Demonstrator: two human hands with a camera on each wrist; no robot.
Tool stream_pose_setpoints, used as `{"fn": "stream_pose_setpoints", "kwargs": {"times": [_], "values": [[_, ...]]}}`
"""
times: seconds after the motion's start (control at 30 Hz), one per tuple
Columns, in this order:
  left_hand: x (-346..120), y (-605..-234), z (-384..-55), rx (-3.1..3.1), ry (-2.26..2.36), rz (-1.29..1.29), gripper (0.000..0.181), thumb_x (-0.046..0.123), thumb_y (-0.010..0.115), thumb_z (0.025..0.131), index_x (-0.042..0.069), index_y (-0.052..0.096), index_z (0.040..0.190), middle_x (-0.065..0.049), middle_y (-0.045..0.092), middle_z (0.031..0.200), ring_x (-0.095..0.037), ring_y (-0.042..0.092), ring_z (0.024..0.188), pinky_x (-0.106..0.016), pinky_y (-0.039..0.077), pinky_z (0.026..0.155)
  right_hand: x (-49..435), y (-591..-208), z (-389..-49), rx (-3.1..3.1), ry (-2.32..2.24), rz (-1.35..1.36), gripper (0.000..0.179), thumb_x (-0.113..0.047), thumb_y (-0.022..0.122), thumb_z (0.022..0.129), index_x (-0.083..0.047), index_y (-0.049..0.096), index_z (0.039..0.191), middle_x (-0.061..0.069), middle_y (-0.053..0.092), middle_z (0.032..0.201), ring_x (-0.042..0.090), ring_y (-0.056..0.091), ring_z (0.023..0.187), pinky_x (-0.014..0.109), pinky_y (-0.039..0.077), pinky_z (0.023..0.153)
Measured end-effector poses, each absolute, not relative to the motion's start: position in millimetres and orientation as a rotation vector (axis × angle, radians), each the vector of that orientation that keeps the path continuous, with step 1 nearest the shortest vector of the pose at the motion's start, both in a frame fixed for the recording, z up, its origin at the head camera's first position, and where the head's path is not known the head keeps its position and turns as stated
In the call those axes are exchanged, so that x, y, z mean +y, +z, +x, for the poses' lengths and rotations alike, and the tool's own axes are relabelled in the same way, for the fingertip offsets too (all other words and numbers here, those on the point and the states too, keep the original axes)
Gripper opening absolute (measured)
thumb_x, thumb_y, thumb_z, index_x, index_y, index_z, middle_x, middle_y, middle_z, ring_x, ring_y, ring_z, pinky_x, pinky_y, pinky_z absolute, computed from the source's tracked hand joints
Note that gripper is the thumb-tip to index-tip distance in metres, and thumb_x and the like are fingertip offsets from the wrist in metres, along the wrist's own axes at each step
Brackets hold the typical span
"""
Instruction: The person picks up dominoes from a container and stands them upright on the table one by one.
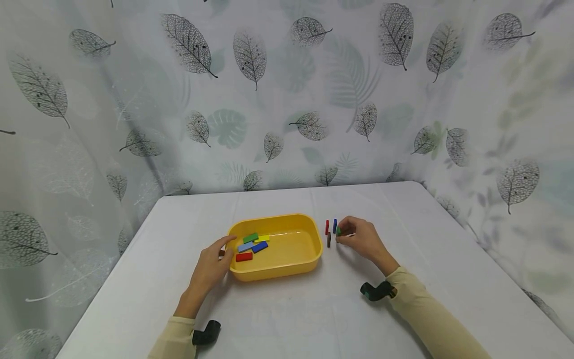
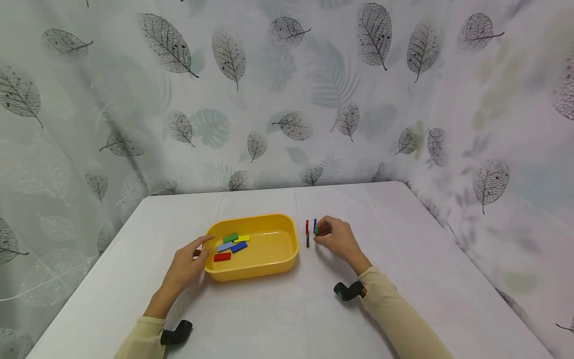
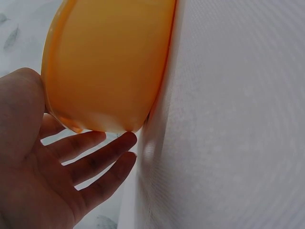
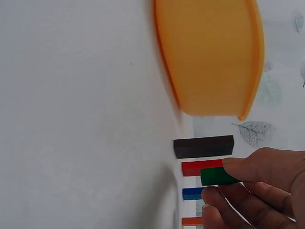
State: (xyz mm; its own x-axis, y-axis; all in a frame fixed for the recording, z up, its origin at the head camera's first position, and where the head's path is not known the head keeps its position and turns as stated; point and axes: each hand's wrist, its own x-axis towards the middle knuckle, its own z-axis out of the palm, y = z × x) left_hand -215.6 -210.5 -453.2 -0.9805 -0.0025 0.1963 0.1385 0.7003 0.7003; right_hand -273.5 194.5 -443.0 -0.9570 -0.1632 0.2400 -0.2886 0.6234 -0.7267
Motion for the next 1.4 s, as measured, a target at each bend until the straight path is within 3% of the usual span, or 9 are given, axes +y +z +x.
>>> {"fn": "stream_pose_setpoints", "kwargs": {"times": [1.0,1.4], "values": [[-211,-452,-216,-2.731,-1.136,-0.105,0.042,0.017,0.053,0.104,0.011,0.06,0.145,-0.018,0.06,0.143,-0.035,0.064,0.111,-0.043,0.061,0.083,194,-460,-279,-2.738,1.215,0.356,0.026,-0.001,0.084,0.083,-0.002,0.069,0.103,0.003,0.071,0.093,0.023,0.068,0.089,0.043,0.058,0.085],[-211,-453,-216,-2.734,-1.134,-0.104,0.042,0.017,0.054,0.104,0.011,0.06,0.145,-0.019,0.058,0.145,-0.036,0.064,0.111,-0.045,0.06,0.084,197,-444,-272,-2.774,1.212,0.349,0.027,-0.004,0.084,0.083,-0.003,0.068,0.105,0.009,0.072,0.102,0.027,0.07,0.094,0.045,0.058,0.087]]}}
